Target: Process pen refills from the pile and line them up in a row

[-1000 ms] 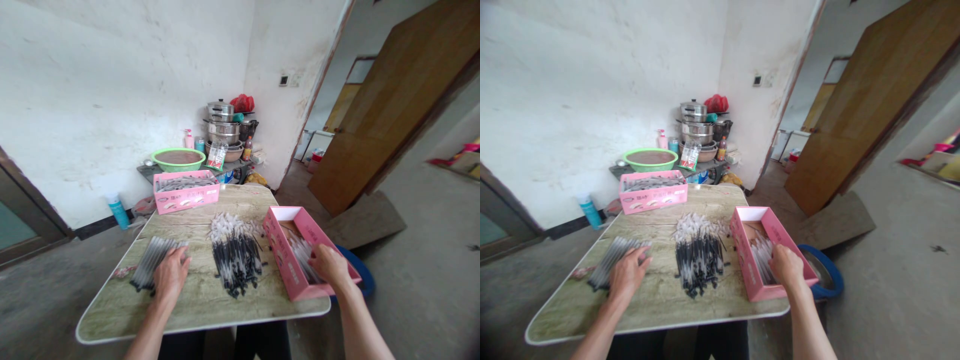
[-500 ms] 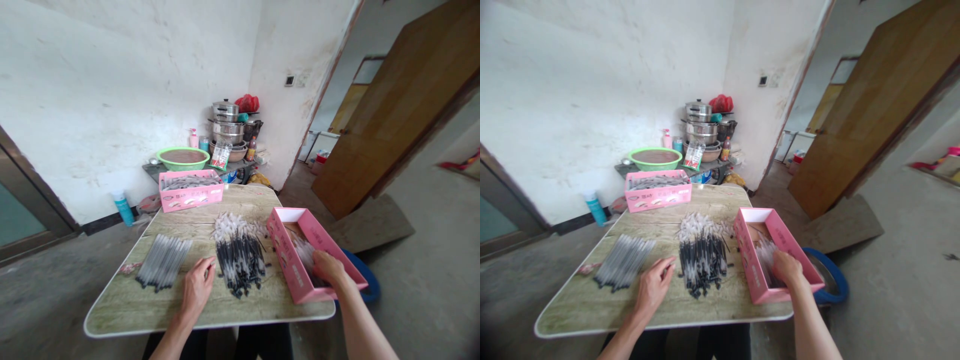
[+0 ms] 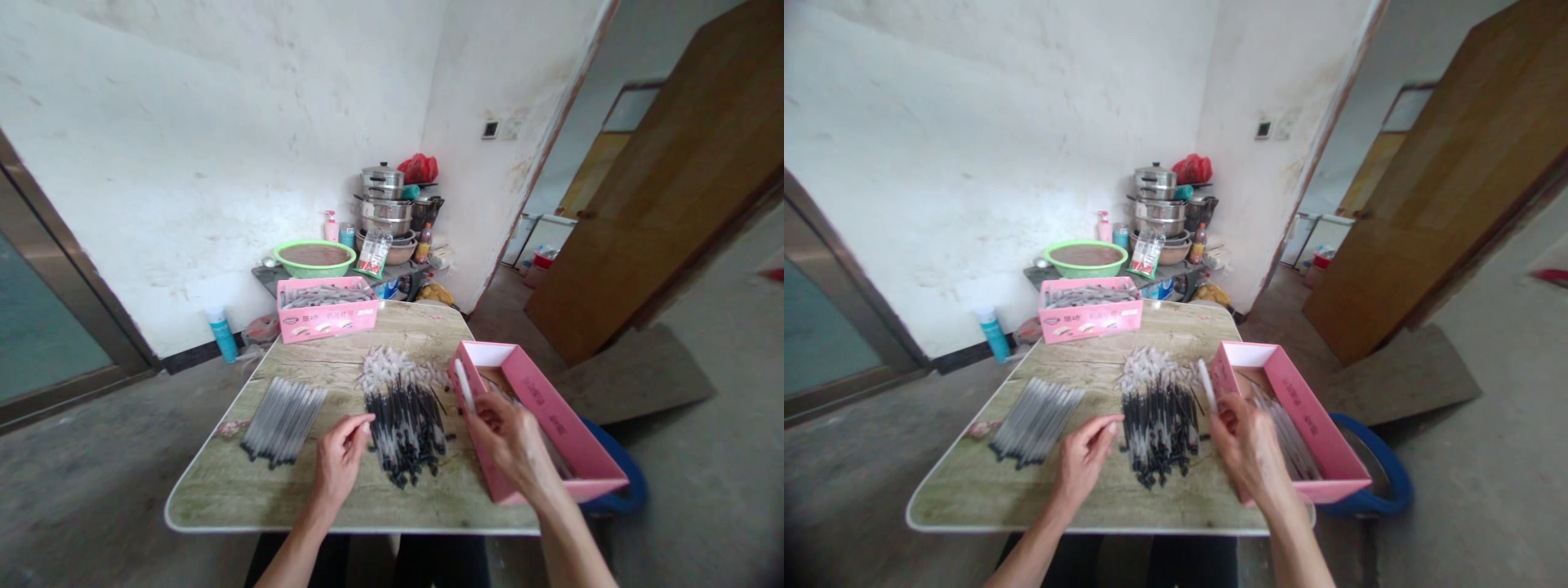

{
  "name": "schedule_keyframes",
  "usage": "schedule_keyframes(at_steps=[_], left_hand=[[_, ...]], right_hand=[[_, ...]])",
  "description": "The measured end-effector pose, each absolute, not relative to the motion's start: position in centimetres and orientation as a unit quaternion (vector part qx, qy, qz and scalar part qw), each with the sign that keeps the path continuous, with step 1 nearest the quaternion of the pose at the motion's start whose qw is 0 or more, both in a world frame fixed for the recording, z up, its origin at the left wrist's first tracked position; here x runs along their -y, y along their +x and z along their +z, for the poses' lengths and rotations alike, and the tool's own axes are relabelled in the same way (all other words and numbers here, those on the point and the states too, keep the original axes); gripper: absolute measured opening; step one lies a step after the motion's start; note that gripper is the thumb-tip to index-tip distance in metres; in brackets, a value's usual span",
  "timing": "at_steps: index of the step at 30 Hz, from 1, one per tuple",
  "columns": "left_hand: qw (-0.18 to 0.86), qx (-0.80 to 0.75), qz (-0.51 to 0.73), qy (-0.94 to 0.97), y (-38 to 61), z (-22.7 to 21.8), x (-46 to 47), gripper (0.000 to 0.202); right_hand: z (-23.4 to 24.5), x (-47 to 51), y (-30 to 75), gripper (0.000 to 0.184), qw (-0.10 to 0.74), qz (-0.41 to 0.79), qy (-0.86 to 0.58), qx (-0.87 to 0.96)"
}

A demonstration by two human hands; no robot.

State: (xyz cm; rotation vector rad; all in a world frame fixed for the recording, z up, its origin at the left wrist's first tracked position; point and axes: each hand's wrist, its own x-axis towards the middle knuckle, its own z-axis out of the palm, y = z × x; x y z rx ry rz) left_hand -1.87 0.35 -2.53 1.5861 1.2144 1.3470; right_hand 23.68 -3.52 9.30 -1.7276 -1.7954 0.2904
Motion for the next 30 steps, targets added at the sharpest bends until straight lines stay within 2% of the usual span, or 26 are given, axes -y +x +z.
schedule_keyframes(at_steps=[4, 6, 10, 16, 24, 30], left_hand=[[0.537, -0.385, 0.503, 0.557, -0.5, -2.4, -0.2, 0.035], [0.581, -0.354, 0.489, 0.546, -0.1, -2.6, -0.1, 0.032], [0.597, -0.349, 0.507, 0.515, -0.1, -3.5, -0.1, 0.027], [0.609, -0.373, 0.558, 0.423, -0.4, -4.2, -0.6, 0.029], [0.614, -0.378, 0.568, 0.397, -0.3, -4.1, -0.6, 0.031], [0.611, -0.372, 0.572, 0.401, -0.4, -4.3, -0.8, 0.029]], right_hand=[[5.7, 4.0, 17.3, 0.015, 0.286, 0.171, -0.618, 0.712], [3.8, 4.1, 15.1, 0.016, 0.282, 0.195, -0.604, 0.720], [1.6, 3.8, 14.2, 0.022, 0.280, 0.233, -0.586, 0.724], [0.4, 1.2, 18.4, 0.024, 0.197, 0.084, -0.741, 0.636], [-1.5, -0.9, 18.7, 0.020, 0.142, 0.058, -0.780, 0.607], [-2.3, -1.3, 18.7, 0.020, 0.138, 0.058, -0.781, 0.606]])
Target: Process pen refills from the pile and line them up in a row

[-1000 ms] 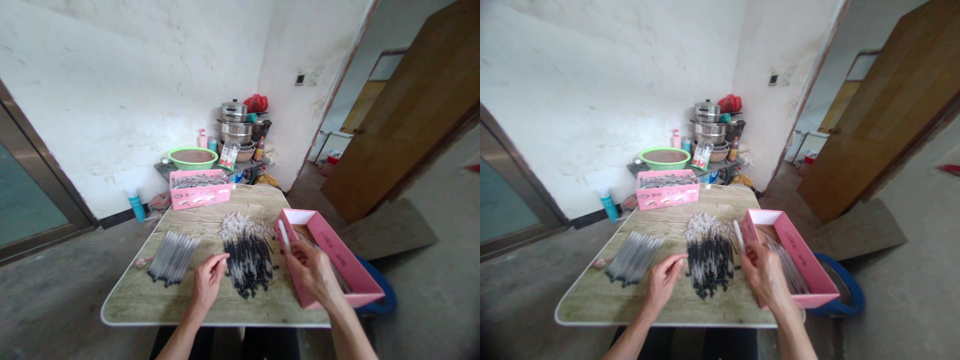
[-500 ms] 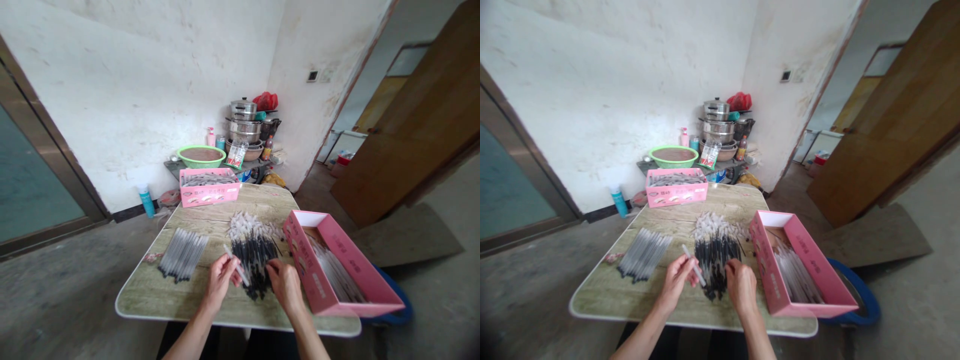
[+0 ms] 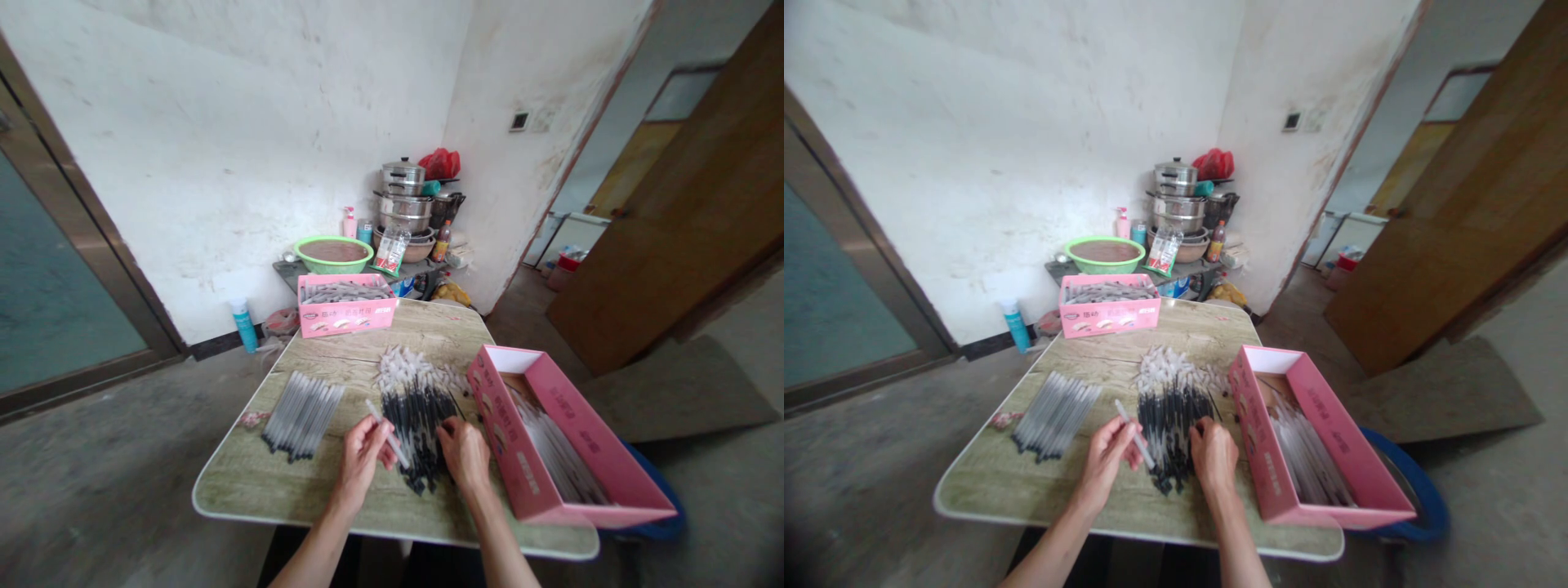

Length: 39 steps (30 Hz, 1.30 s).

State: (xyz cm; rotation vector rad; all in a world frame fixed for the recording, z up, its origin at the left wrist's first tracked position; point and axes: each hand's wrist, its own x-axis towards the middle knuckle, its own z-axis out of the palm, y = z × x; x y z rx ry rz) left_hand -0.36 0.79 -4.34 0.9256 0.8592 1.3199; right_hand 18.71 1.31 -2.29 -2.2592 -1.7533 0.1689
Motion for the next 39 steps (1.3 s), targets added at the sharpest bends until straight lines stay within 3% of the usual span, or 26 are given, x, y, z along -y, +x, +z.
schedule_keyframes(at_steps=[10, 31, 39], left_hand=[[0.610, -0.374, 0.573, 0.400, -0.3, -4.2, -0.7, 0.029], [0.600, -0.385, 0.569, 0.410, -0.4, -4.1, -0.8, 0.032], [0.603, -0.392, 0.583, 0.378, -0.4, -3.5, -0.8, 0.035]], right_hand=[[-0.9, -2.6, 20.4, 0.022, 0.167, 0.034, -0.780, 0.602], [-0.4, -6.1, 19.4, 0.019, 0.011, 0.036, -0.779, 0.626], [2.3, -5.2, 19.0, 0.024, 0.066, 0.004, -0.764, 0.641]])
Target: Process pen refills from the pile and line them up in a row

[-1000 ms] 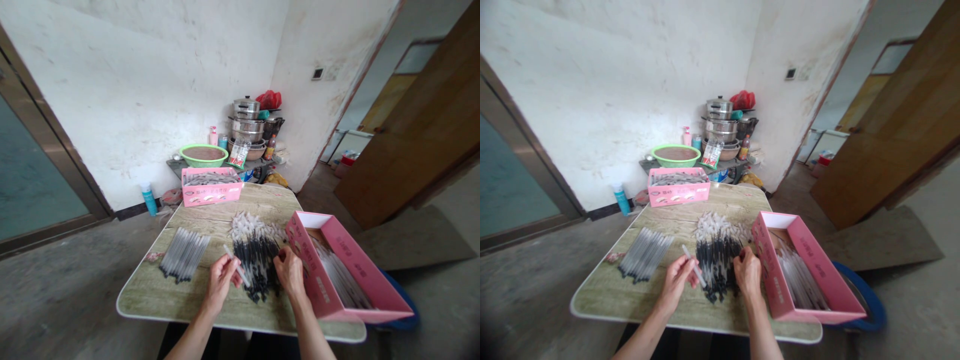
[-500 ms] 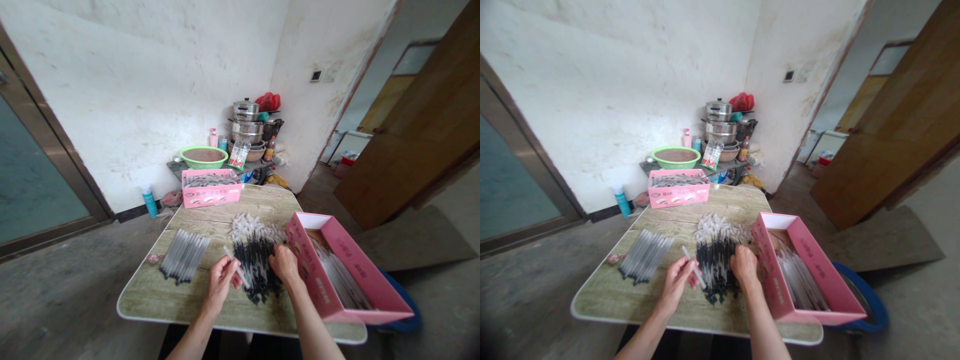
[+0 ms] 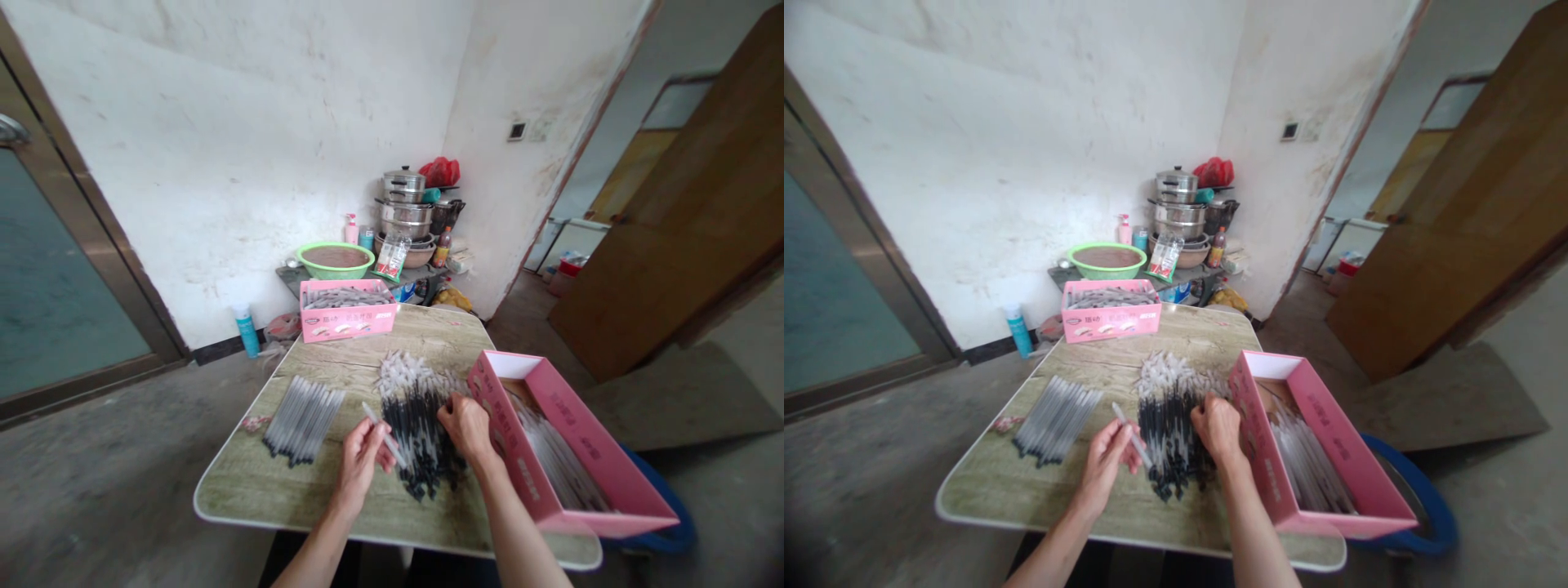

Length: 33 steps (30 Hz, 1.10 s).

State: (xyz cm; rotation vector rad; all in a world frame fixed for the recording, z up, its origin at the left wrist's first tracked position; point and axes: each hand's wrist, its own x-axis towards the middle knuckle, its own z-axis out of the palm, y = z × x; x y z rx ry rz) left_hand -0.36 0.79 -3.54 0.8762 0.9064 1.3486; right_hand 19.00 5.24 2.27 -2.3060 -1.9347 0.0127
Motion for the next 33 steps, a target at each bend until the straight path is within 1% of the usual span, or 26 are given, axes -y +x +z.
schedule_keyframes(at_steps=[4, 8, 10, 24, 33], left_hand=[[0.603, -0.381, 0.620, 0.328, -0.6, -3.6, -0.9, 0.037], [0.607, -0.371, 0.645, 0.280, -0.9, -3.7, -1.1, 0.036], [0.609, -0.364, 0.652, 0.269, -0.9, -3.7, -1.1, 0.037], [0.591, -0.360, 0.682, 0.236, -1.1, -3.7, -1.2, 0.039], [0.600, -0.376, 0.624, 0.329, -0.7, -3.3, -0.5, 0.032]], right_hand=[[3.8, -2.0, 17.4, 0.017, 0.104, 0.014, -0.728, 0.677], [3.7, 2.1, 15.5, 0.011, 0.137, 0.106, -0.673, 0.719], [3.3, 3.5, 14.8, 0.011, 0.141, 0.128, -0.663, 0.724], [1.8, 4.5, 14.4, 0.013, 0.143, 0.103, -0.639, 0.749], [2.4, 3.5, 13.9, 0.012, 0.145, 0.107, -0.632, 0.753]])
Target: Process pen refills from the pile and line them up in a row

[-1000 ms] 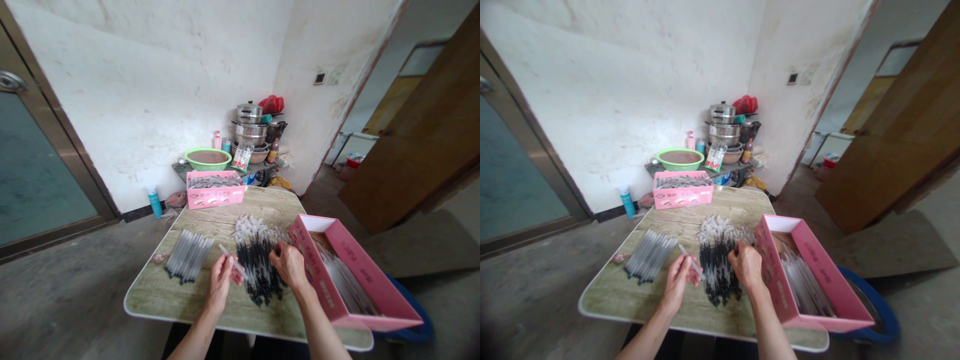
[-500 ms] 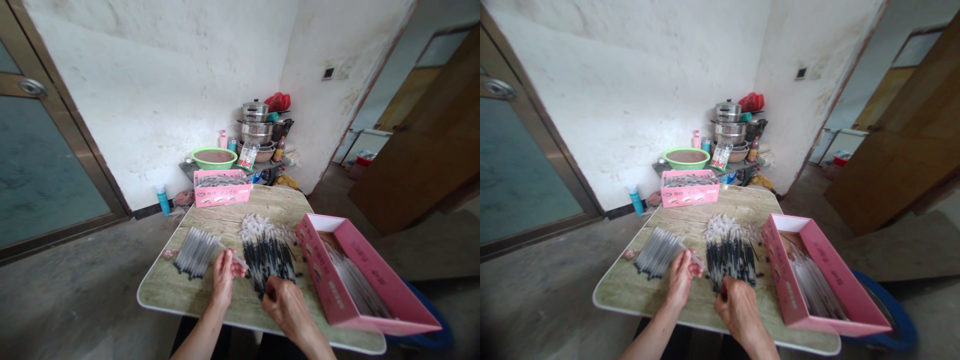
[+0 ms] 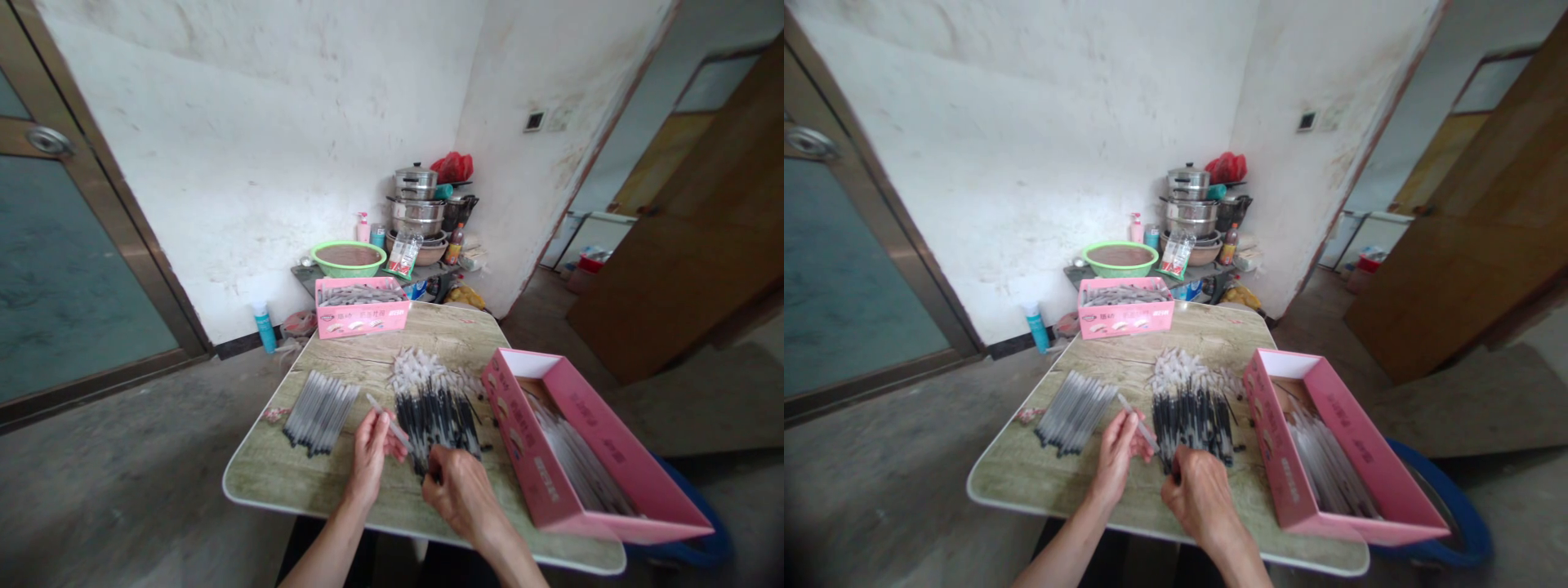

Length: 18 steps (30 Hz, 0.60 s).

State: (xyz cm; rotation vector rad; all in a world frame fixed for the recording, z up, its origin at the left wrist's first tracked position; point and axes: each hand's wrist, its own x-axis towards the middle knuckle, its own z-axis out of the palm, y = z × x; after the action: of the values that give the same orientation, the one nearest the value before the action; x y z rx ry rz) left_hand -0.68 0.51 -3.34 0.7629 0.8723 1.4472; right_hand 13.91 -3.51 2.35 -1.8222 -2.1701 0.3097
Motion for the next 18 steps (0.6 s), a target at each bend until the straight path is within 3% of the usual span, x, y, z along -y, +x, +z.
schedule_keyframes(at_steps=[7, 14, 18], left_hand=[[0.635, -0.368, 0.594, 0.329, -0.7, -3.9, -0.5, 0.031], [0.661, -0.342, 0.606, 0.280, -0.7, -3.7, -1.0, 0.035], [0.660, -0.343, 0.604, 0.285, -0.5, -3.8, -0.9, 0.037]], right_hand=[[3.0, 2.1, 12.4, 0.012, 0.257, 0.180, -0.619, 0.720], [1.5, 1.5, 13.1, 0.025, 0.577, 0.270, -0.597, 0.487], [-0.1, 0.7, 12.3, 0.030, 0.667, 0.337, -0.563, 0.352]])
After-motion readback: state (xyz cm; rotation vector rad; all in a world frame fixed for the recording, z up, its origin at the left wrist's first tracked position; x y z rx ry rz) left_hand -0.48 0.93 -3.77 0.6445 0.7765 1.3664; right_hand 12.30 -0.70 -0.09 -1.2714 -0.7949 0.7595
